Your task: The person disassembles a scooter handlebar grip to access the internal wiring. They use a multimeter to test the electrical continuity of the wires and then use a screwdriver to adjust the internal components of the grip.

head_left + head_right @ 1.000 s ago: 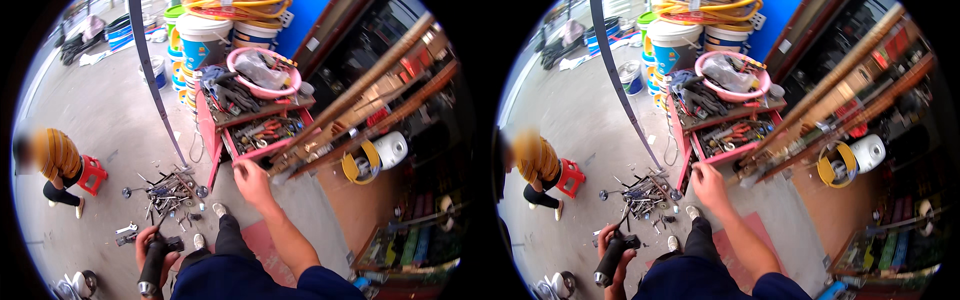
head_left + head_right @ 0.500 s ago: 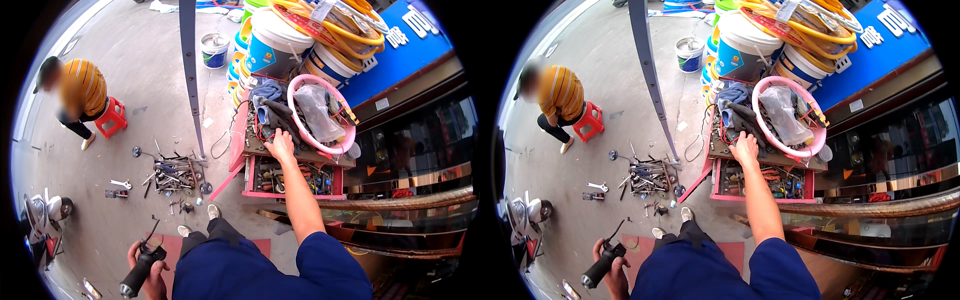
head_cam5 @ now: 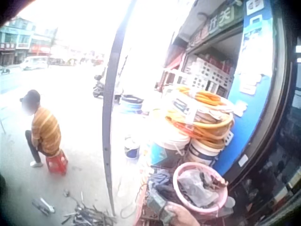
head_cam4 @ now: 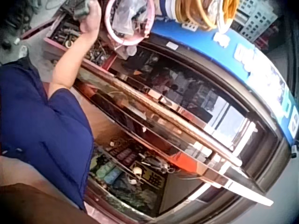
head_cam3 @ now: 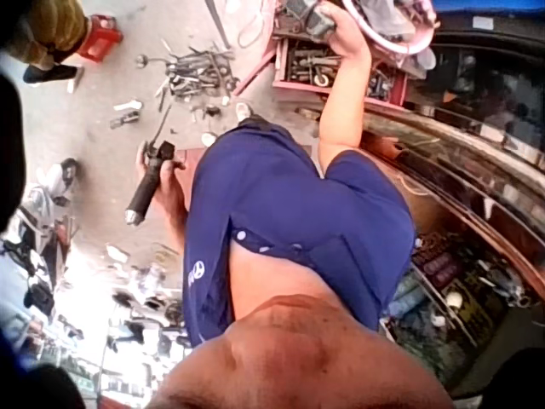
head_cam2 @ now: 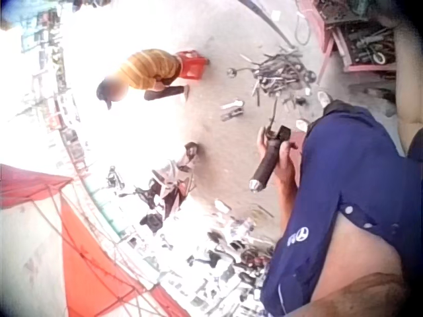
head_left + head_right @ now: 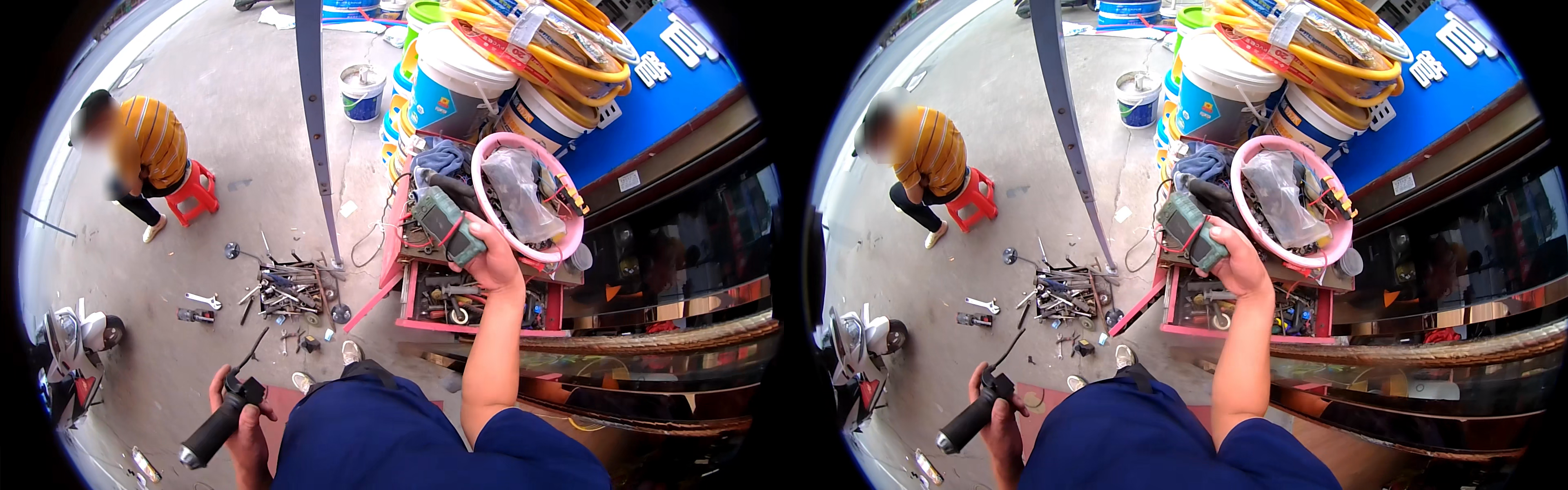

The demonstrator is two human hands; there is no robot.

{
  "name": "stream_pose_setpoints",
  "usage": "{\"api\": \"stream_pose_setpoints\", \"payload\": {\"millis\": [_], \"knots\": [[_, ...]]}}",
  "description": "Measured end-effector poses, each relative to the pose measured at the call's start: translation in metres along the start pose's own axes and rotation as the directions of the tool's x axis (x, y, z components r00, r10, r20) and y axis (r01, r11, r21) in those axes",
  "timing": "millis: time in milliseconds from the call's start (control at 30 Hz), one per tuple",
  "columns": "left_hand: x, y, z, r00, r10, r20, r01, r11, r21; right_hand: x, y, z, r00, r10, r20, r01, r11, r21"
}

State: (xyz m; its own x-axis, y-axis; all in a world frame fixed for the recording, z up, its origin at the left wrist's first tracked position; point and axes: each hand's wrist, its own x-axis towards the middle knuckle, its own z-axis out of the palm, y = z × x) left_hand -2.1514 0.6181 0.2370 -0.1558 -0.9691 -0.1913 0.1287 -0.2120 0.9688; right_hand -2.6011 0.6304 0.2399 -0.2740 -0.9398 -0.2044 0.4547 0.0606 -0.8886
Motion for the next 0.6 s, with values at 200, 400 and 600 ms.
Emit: {"api": "stream_pose_setpoints", "payload": {"millis": [200,400,600], "knots": [[0.019,0.018,0.000,0.983,0.091,0.162,-0.071,0.990,-0.123,-0.026,-0.008,0.073,0.934,-0.274,0.227,0.172,0.906,0.387],[0.046,0.043,0.032,0.838,0.328,0.437,-0.313,0.944,-0.108,-0.043,0.009,0.134,0.822,-0.109,0.559,-0.182,0.880,0.439],[0.054,0.015,0.019,0.848,-0.027,0.529,0.250,0.901,-0.355,-0.048,0.015,0.183,0.563,-0.043,0.825,-0.553,0.722,0.415]]}}
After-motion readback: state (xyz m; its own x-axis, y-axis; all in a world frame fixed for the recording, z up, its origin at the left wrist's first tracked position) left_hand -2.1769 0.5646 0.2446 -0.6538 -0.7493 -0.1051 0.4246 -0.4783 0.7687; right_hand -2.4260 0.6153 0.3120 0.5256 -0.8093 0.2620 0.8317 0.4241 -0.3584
